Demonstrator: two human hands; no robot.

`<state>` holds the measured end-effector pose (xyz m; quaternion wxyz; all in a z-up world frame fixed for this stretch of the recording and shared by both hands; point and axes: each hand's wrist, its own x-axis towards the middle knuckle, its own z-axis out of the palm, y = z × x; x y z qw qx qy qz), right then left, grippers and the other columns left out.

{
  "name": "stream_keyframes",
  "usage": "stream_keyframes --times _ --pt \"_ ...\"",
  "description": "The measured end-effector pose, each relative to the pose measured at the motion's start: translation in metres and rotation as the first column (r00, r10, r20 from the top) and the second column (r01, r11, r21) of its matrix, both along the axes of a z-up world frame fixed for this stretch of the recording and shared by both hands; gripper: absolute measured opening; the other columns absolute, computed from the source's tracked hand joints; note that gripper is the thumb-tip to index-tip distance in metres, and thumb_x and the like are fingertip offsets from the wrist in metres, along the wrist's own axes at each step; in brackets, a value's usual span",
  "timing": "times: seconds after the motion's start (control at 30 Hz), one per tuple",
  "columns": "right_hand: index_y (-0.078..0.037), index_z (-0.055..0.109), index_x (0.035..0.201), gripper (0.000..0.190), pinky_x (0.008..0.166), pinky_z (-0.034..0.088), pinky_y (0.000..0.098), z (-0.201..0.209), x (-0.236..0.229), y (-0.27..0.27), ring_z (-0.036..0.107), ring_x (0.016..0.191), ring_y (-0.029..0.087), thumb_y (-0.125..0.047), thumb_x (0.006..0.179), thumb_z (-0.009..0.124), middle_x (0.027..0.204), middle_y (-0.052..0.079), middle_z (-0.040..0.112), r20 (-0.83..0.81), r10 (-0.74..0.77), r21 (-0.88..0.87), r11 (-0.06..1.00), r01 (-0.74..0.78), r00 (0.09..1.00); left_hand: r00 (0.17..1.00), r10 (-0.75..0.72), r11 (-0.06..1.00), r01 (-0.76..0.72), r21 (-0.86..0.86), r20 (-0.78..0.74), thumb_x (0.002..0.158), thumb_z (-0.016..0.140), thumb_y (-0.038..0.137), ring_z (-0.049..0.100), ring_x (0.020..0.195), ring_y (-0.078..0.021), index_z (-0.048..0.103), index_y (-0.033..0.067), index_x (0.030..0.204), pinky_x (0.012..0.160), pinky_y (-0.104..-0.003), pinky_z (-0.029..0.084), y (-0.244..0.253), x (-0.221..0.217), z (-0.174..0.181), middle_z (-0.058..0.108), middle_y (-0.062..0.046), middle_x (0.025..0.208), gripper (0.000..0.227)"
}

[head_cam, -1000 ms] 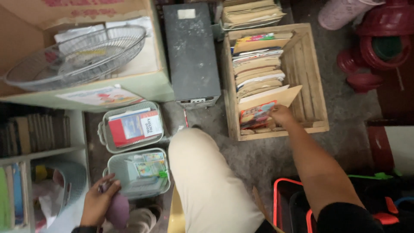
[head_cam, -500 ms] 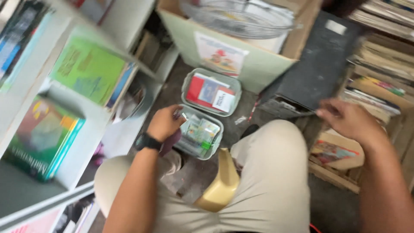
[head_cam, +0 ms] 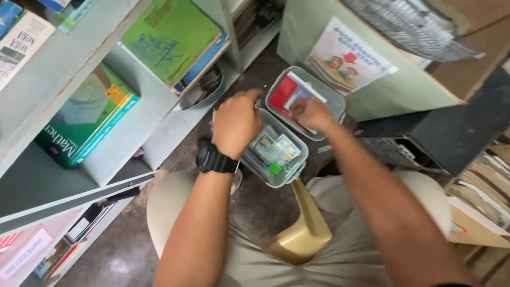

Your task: The person organizes various items in a library by placing books onto shelves, sorting loose cards and papers into small bins, and handling various stationaries.

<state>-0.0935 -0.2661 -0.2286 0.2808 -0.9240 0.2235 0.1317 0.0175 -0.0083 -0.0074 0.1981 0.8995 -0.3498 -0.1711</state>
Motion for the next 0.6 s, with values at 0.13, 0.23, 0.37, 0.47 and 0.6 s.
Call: stream_keyframes --times 0.13,0.23,0.37,0.47,0.6 --pt "-0.017 0.083 0.116 0.040 0.104 0.058 0.0588 -0.202 -0.041 0.044 0.075 0.114 0.048 -0.034 0.084 0.068 0.112 0.018 0.083 -0.042 -0.068 0.253 0.964 0.076 0.997 0.998 0.048 0.998 -0.049 -0.027 -0.031 0.094 0.064 0.006 0.078 0.104 -0.0488 0.075 0.0099 0.135 0.086 -0.059 0.064 0.015 0.006 0.016 0.079 -0.021 0.109 0.042" --pt "-0.007 0.079 0.114 0.035 0.099 0.056 0.0648 -0.233 -0.085 0.089 0.075 0.111 0.048 -0.029 0.088 0.073 0.109 0.020 0.079 -0.138 -0.185 0.095 0.975 0.199 0.973 0.993 0.079 0.997 -0.078 0.010 -0.083 0.092 0.064 0.005 0.077 0.103 -0.0489 0.074 0.0086 0.137 0.085 -0.059 0.064 0.024 0.004 0.020 0.078 -0.022 0.110 0.046" --pt "-0.011 0.059 0.139 0.063 0.103 0.056 0.0612 -0.212 -0.109 0.126 0.067 0.123 0.048 -0.031 0.083 0.078 0.128 0.017 0.065 -0.088 -0.308 -0.232 0.931 0.281 0.947 0.993 0.071 0.997 -0.070 0.011 -0.094 0.091 0.065 0.003 0.076 0.103 -0.0507 0.072 0.0074 0.140 0.085 -0.060 0.063 0.029 0.002 0.031 0.077 -0.023 0.113 0.049" --pt "-0.007 0.055 0.142 0.066 0.103 0.054 0.0582 -0.206 -0.109 0.134 0.067 0.117 0.048 -0.022 0.083 0.079 0.121 0.018 0.065 -0.008 -0.332 -0.260 0.911 0.319 0.943 0.993 0.066 0.998 -0.066 0.001 -0.100 0.090 0.065 0.001 0.076 0.104 -0.0512 0.071 0.0068 0.140 0.085 -0.061 0.063 0.028 0.003 0.032 0.077 -0.024 0.115 0.051" --pt "-0.017 0.074 0.126 0.032 0.094 0.058 0.0545 -0.205 -0.108 0.134 0.073 0.104 0.046 -0.012 0.096 0.063 0.105 0.013 0.069 0.044 -0.276 -0.066 0.958 0.279 0.960 0.993 0.061 0.997 -0.066 -0.048 -0.100 0.090 0.064 -0.002 0.077 0.103 -0.0496 0.071 0.0053 0.140 0.083 -0.059 0.064 0.022 0.001 0.033 0.077 -0.023 0.114 0.051"
